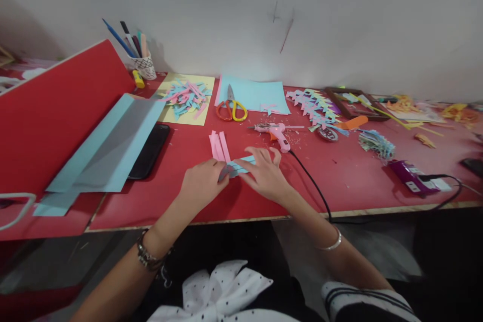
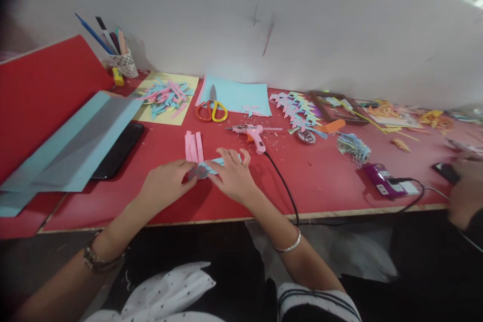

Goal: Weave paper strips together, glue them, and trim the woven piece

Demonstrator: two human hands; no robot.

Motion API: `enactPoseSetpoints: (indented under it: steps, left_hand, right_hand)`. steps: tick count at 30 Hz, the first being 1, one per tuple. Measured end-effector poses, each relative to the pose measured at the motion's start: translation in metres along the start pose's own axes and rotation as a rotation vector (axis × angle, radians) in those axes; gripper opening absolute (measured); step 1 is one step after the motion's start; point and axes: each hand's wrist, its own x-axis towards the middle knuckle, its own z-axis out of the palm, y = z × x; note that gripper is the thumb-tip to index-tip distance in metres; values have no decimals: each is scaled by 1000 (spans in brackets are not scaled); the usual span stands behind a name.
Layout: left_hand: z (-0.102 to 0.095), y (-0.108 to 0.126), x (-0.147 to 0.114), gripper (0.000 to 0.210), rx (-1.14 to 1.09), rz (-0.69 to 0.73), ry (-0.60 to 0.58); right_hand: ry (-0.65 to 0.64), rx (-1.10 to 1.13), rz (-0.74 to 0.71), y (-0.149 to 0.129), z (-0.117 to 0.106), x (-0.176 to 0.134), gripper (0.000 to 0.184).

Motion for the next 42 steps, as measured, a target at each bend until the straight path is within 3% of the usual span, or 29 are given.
enactPoseSetpoints:
  steps: [3, 9, 36, 42]
  left_hand:
    - [0, 0, 0, 24, 9, 0, -7]
    - [-2, 1, 1, 24, -7, -11, -18]
    - [0, -1, -1, 22, -45, -1, 1]
    - [-1, -1, -2, 22, -44, 3, 9]
  right_hand:
    - [-38, -1, -30, -8, 7, -4, 39]
    - [-39, -8, 45, -4, 12, -9, 47]
    - [96, -76, 272, 34, 8, -27, 37]
    - [116, -74, 276, 28, 6, -25, 40]
